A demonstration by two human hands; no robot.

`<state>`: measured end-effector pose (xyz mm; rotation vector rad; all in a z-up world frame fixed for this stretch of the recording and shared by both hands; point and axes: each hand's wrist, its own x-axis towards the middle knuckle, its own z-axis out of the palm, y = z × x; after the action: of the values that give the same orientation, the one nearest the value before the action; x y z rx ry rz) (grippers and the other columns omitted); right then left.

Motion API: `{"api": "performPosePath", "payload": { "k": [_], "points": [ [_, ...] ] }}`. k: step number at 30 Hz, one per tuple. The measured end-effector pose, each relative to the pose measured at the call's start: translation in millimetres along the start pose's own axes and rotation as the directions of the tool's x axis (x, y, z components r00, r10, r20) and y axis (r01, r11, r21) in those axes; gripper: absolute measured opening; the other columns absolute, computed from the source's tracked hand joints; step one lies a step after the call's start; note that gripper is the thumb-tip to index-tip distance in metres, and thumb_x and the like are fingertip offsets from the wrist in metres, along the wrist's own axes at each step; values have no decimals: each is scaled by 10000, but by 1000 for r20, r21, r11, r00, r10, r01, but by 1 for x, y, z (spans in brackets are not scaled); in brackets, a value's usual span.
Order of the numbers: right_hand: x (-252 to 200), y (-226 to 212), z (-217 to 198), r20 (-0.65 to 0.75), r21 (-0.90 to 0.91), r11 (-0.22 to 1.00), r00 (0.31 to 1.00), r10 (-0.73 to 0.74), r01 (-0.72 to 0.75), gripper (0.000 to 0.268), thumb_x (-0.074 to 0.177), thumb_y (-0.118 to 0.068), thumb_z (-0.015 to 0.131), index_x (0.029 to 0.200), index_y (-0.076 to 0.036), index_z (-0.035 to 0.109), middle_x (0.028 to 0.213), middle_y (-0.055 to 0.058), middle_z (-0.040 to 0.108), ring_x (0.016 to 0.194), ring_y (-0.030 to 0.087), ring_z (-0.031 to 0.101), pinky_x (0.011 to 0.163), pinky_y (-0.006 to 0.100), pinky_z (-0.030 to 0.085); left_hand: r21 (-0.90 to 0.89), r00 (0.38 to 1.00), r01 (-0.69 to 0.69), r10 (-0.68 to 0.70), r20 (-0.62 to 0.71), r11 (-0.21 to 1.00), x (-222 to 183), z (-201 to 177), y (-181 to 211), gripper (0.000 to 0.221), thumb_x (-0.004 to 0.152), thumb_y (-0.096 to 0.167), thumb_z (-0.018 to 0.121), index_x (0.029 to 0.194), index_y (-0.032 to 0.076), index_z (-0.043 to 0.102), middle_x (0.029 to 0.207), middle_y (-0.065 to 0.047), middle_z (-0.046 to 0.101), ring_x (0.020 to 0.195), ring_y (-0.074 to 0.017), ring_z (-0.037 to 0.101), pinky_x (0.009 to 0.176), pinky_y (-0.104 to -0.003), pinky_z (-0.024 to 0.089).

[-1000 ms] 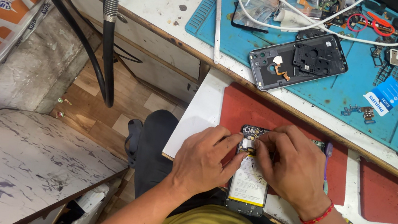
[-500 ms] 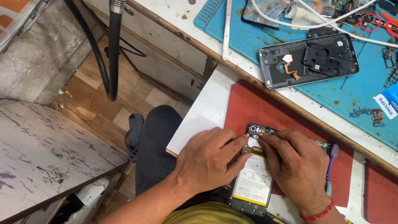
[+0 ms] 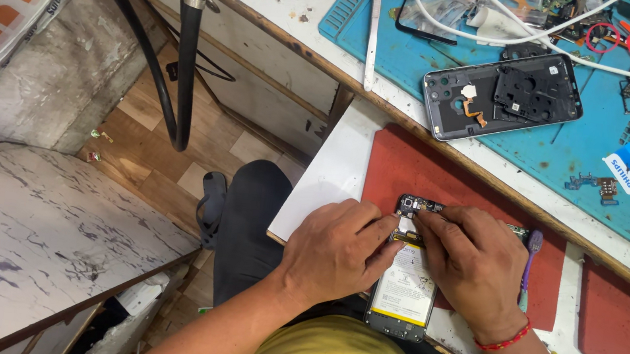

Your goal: The person disassembles a smartphone, removing the motherboard and battery. They then use a heat gun to apply heat to the motherboard components and clean the board with a brush.

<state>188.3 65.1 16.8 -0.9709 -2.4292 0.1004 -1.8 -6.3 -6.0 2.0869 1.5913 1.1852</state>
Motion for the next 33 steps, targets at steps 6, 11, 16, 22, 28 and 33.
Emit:
{"api": "performPosePath", "payload": {
  "k": [6, 11, 16, 22, 28, 33],
  "points": [
    [1, 0, -2, 32, 0, 1000, 999, -23, 23, 152, 812, -101, 826, 957, -88, 783, 878, 36, 700, 748, 226, 667, 626, 370, 483, -7, 1000, -2, 2, -11, 1000, -1, 1, -1, 258, 888, 220, 794, 1063, 43, 724, 868, -36, 572, 772, -208, 610, 662, -362, 496],
    [0, 0, -3, 53, 18, 1000, 998, -15, 14, 149, 814, -100, 821, 955, -85, 777, 898, 35, 710, 757, 216, 673, 628, 360, 487, -12, 1000, -1, 1, 5, 1000, -2, 3, -2, 265, 895, 217, 793, 1071, 32, 722, 864, -38, 567, 757, -199, 604, 650, -350, 496],
    [-1, 0, -4, 74, 12, 1000, 997, -18, 17, 184, 808, -103, 814, 990, -91, 789, 891, 30, 705, 747, 222, 675, 625, 363, 489, -9, 1000, -5, 5, -12, 1000, -2, 2, -2, 264, 892, 219, 790, 1070, 36, 723, 864, -38, 562, 760, -204, 602, 657, -354, 496],
    [-3, 1, -5, 75, 60, 997, 996, 39, -44, 190, 818, -110, 810, 1006, -96, 782, 924, 41, 708, 752, 228, 678, 645, 357, 517, -4, 1000, -2, 2, -15, 1000, -2, 1, 0, 266, 894, 230, 785, 1068, 39, 723, 857, -40, 555, 762, -213, 604, 662, -365, 498],
    [-3, -2, -9, 79, 85, 990, 991, 104, -110, 168, 831, -121, 804, 995, -96, 778, 950, 53, 714, 730, 227, 677, 625, 358, 526, -16, 1000, 21, -21, -7, 1000, -1, -1, 1, 243, 899, 236, 781, 1044, 50, 721, 850, -43, 565, 751, -226, 612, 652, -377, 497],
    [3, -3, -9, 83, 90, 993, 994, 68, -75, 179, 824, -121, 779, 1002, -102, 779, 948, 51, 715, 741, 239, 689, 624, 364, 536, -12, 999, 36, -36, -14, 999, 1, -3, 4, 225, 898, 239, 778, 1023, 61, 720, 842, -45, 573, 749, -235, 620, 650, -390, 498]
  ]
}}
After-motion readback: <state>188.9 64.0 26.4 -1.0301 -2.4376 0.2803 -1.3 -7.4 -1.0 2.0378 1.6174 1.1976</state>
